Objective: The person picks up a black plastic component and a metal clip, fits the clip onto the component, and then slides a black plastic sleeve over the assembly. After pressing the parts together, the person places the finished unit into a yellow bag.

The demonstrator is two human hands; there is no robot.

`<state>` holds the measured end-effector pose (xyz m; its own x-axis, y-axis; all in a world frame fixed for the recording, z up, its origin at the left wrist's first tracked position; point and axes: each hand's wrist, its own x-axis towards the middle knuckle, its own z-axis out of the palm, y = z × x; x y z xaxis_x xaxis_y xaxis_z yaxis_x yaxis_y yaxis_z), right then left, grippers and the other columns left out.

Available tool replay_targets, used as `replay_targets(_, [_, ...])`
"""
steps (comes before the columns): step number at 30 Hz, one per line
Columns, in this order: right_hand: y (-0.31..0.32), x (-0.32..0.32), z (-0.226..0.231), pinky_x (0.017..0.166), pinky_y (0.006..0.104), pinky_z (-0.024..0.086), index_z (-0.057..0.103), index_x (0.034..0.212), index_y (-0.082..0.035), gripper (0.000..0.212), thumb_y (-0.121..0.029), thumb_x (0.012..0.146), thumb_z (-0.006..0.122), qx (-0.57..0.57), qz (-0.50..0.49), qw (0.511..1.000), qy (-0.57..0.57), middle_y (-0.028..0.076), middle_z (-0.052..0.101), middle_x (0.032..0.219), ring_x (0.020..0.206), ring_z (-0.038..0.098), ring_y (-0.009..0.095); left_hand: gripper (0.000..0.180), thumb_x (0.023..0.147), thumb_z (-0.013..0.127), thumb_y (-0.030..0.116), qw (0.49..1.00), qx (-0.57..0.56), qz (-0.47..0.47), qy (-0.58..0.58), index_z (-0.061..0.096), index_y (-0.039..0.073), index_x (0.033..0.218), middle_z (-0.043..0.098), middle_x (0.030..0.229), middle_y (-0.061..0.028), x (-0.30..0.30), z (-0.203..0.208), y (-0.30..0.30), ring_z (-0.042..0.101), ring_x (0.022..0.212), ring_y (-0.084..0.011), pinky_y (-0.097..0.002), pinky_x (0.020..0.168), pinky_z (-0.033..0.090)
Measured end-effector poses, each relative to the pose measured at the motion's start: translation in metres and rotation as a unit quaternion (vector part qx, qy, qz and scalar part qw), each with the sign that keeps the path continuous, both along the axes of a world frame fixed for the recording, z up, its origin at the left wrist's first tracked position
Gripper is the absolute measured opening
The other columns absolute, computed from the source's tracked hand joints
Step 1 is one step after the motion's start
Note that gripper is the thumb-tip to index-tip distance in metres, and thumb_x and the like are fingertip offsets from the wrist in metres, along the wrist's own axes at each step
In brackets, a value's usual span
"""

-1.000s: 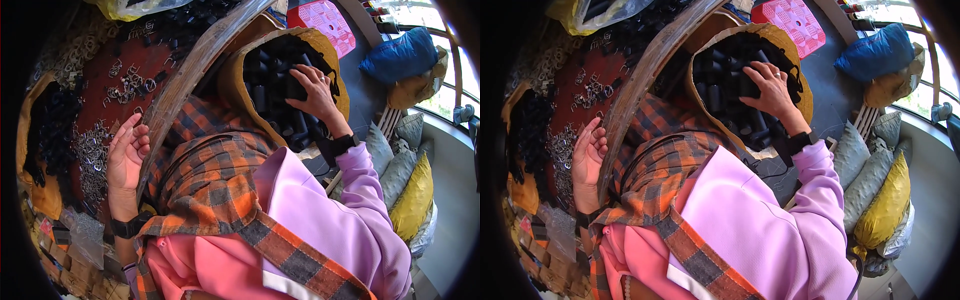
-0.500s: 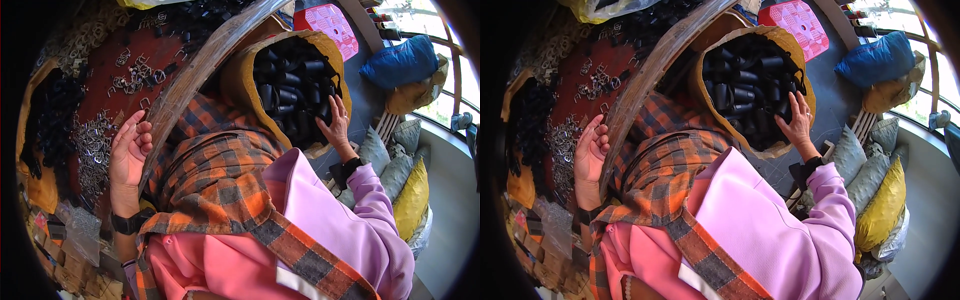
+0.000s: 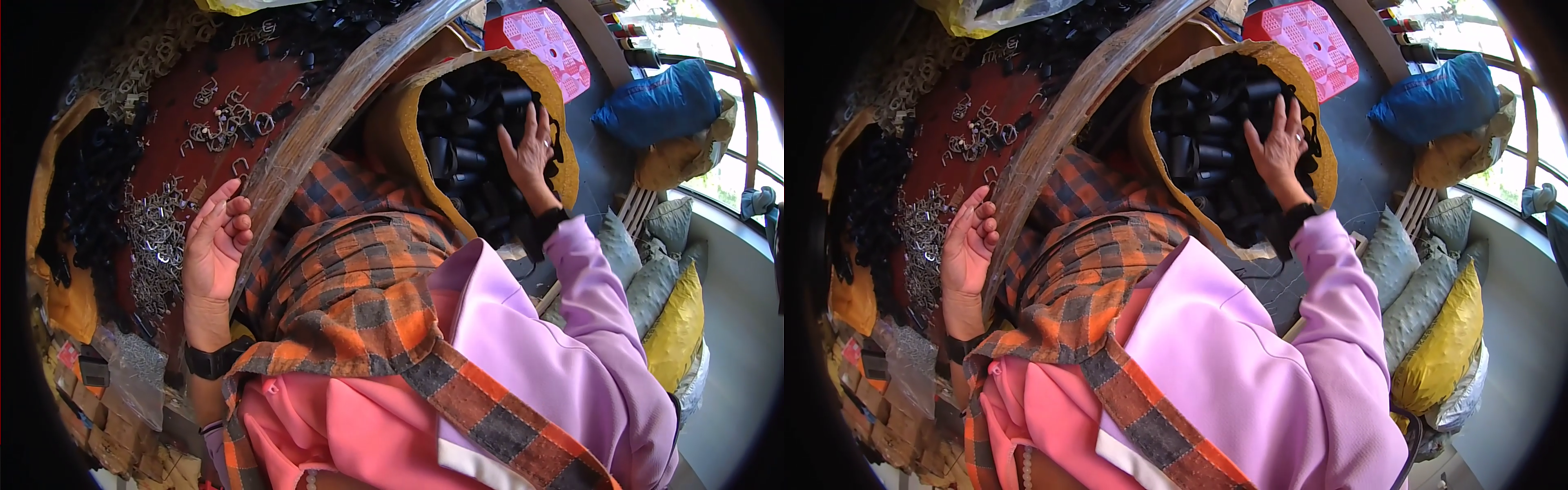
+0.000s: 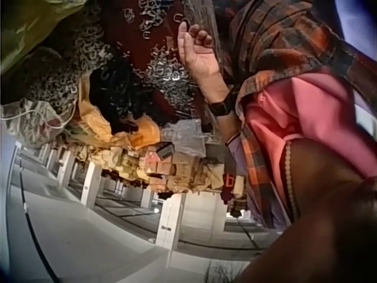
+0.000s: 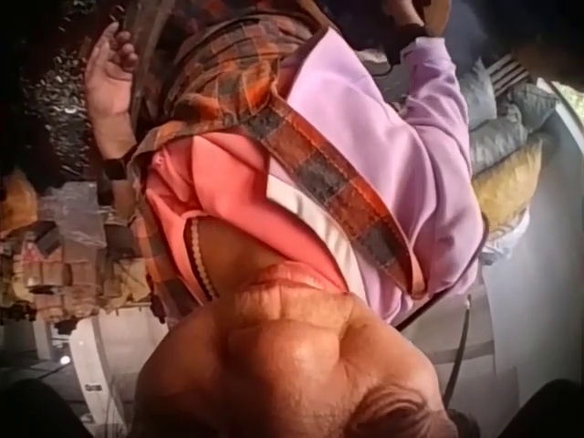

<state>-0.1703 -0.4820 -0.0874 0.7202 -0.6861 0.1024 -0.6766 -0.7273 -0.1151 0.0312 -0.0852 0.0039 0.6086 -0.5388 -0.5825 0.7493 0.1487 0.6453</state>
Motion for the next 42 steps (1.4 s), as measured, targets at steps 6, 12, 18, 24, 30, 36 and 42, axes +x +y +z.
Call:
replay_targets(6, [-0.011, 0.058, 0.003, 0.090, 0.0476, 0.023, 0.027, 0.128, -0.016, 0.067, -0.039, 0.072, 0.055, 0.020, 0.188, 0.982, 0.016, 0.010, 0.022, 0.132, 0.119, 0.025, 0.030, 0.039, 0.083, 0.047, 0.014, 1.000, 0.007, 0.015, -0.007, 0.037, -0.004, 0.116, 0.054, 0.090, -0.0077, -0.001, -0.001, 0.003, 0.054, 0.071, -0.0085, -0.0185, 0.062, 0.046])
replay_targets(12, [-0.034, 0.003, 0.022, 0.091, 0.0449, 0.023, 0.031, 0.127, -0.017, 0.059, -0.031, 0.074, 0.053, 0.007, 0.216, 0.968, 0.125, 0.007, 0.025, 0.131, 0.118, 0.027, 0.027, 0.039, 0.083, 0.046, 0.013, 1.000, -0.010, 0.006, 0.000, 0.036, -0.004, 0.117, 0.054, 0.091, -0.0083, 0.002, -0.005, 0.007, 0.054, 0.073, -0.0089, -0.0186, 0.062, 0.047])
replay_targets(18, [-0.031, -0.041, 0.024, 0.093, 0.0435, 0.019, 0.034, 0.125, -0.018, 0.053, -0.027, 0.076, 0.051, -0.059, 0.188, 0.972, 0.129, 0.008, 0.025, 0.132, 0.119, 0.025, 0.028, 0.039, 0.084, 0.045, 0.013, 1.000, -0.021, -0.001, 0.001, 0.035, -0.004, 0.118, 0.054, 0.092, -0.0089, 0.003, -0.004, 0.008, 0.054, 0.074, -0.0094, -0.0191, 0.063, 0.047])
replay_targets(24, [0.036, -0.046, 0.036, 0.090, 0.0436, 0.017, 0.033, 0.126, -0.020, 0.058, -0.037, 0.074, 0.051, 0.031, 0.264, 0.955, 0.134, 0.012, 0.020, 0.134, 0.120, 0.023, 0.030, 0.040, 0.084, 0.044, 0.012, 1.000, -0.029, 0.000, -0.004, 0.034, -0.004, 0.119, 0.054, 0.093, -0.0092, 0.001, -0.007, 0.007, 0.054, 0.074, -0.0097, -0.0193, 0.063, 0.047])
replay_targets(30, [0.011, -0.036, 0.025, 0.087, 0.0419, 0.019, 0.031, 0.127, -0.020, 0.066, -0.048, 0.070, 0.052, 0.001, 0.242, 0.957, 0.161, 0.011, 0.016, 0.136, 0.120, 0.022, 0.029, 0.040, 0.084, 0.044, 0.012, 0.999, -0.034, 0.001, -0.003, 0.033, -0.004, 0.119, 0.053, 0.093, -0.0094, 0.002, -0.008, 0.009, 0.054, 0.075, -0.0099, -0.0194, 0.063, 0.047])
replay_targets(36, [0.014, -0.015, 0.019, 0.085, 0.0450, 0.022, 0.028, 0.128, -0.020, 0.083, -0.058, 0.060, 0.058, 0.038, 0.189, 0.968, 0.161, 0.011, 0.011, 0.137, 0.119, 0.022, 0.035, 0.040, 0.084, 0.043, 0.012, 0.999, -0.052, -0.001, -0.007, 0.033, -0.004, 0.119, 0.053, 0.093, -0.0096, 0.001, -0.009, 0.009, 0.054, 0.076, -0.0102, -0.0198, 0.064, 0.047])
replay_targets(42, [-0.002, 0.017, 0.023, 0.085, 0.0509, 0.024, 0.029, 0.127, -0.019, 0.089, -0.055, 0.054, 0.064, 0.066, 0.186, 0.955, 0.220, 0.009, 0.008, 0.138, 0.118, 0.020, 0.044, 0.040, 0.085, 0.042, 0.011, 0.998, -0.068, -0.002, -0.014, 0.032, -0.004, 0.120, 0.053, 0.095, -0.0101, 0.001, -0.011, 0.013, 0.054, 0.077, -0.0108, -0.0205, 0.065, 0.047])
